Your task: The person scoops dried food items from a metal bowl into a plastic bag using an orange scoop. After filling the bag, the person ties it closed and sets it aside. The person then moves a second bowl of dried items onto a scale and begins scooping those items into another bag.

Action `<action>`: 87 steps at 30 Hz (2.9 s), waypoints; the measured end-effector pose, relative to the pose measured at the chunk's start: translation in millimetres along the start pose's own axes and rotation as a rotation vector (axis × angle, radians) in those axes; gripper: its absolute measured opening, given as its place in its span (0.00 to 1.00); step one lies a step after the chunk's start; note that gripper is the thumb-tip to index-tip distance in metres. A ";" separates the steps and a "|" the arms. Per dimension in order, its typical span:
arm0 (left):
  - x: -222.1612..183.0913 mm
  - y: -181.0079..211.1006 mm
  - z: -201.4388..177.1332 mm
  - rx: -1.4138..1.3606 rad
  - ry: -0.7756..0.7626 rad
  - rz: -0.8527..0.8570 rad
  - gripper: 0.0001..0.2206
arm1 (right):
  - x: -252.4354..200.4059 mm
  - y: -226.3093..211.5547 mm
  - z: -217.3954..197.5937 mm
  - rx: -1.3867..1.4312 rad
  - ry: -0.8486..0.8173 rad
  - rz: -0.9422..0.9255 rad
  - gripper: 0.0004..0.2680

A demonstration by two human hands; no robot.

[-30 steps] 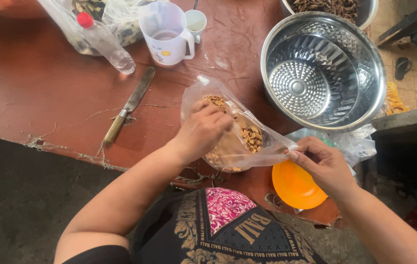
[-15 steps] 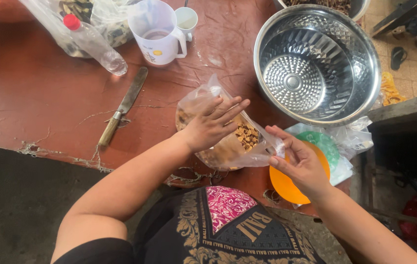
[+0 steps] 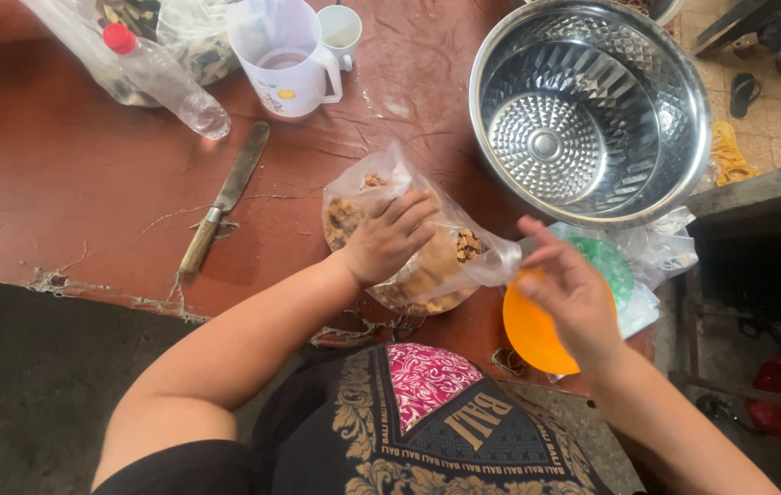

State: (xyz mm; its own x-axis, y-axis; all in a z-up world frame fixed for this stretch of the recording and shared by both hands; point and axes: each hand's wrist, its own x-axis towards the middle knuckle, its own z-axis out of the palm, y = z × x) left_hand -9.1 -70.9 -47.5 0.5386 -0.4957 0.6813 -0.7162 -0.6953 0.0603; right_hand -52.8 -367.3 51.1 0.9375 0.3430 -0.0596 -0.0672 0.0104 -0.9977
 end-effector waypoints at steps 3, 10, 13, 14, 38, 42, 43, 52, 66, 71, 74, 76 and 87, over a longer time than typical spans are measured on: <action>-12.8 7.5 -18.2 -0.034 0.005 0.000 0.06 | 16.9 -24.0 -8.7 -0.024 0.013 -0.146 0.07; -43.4 25.4 -23.0 -0.008 -0.001 -0.055 0.05 | 114.1 -35.0 11.4 -0.209 -0.519 0.205 0.15; -59.8 29.0 -24.3 -0.323 0.248 -0.133 0.10 | 152.9 -16.6 33.1 -0.305 -0.756 0.334 0.19; -61.7 25.5 -24.6 -0.366 0.336 -0.271 0.17 | 160.6 -10.9 37.0 -0.330 -0.832 0.362 0.20; -1.2 -46.5 -1.1 -0.641 0.169 -0.744 0.20 | 81.6 46.0 61.5 -0.649 -0.312 -0.363 0.12; -25.5 -14.9 -30.4 -0.313 0.646 -0.430 0.24 | 20.0 21.7 45.3 -0.327 -0.032 -0.270 0.15; -32.0 -3.6 -39.0 -0.458 0.304 -0.496 0.17 | 14.5 20.5 44.4 -0.211 0.032 -0.231 0.16; -5.2 42.0 -36.5 -0.387 -0.183 -0.453 0.35 | 44.6 77.3 51.9 -0.577 0.208 -0.233 0.31; -15.5 55.4 11.1 -0.471 -0.181 -0.476 0.15 | 59.1 52.3 33.5 0.416 0.148 0.295 0.11; -18.6 48.6 22.3 -0.437 -0.038 -0.398 0.16 | 59.1 40.1 10.1 -0.127 -0.237 0.066 0.21; -16.6 43.5 27.6 -0.505 -0.215 -0.448 0.14 | 78.5 43.1 -7.4 -0.654 -0.281 -0.068 0.19; -15.4 41.1 29.8 -0.489 -0.216 -0.425 0.14 | 89.8 51.8 -11.6 -0.649 -0.399 -0.130 0.16; -41.9 56.0 12.1 -0.320 0.209 -0.279 0.21 | 75.3 123.6 24.9 -0.213 0.061 0.046 0.05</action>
State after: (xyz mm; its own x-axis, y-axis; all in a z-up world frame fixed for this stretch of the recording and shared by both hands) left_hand -66.4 -95.4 -81.5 0.6524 -0.1746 0.7375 -0.6755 -0.5752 0.4613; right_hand 1.0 -316.8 -75.9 0.9544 0.2811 -0.1007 -0.0429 -0.2048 -0.9779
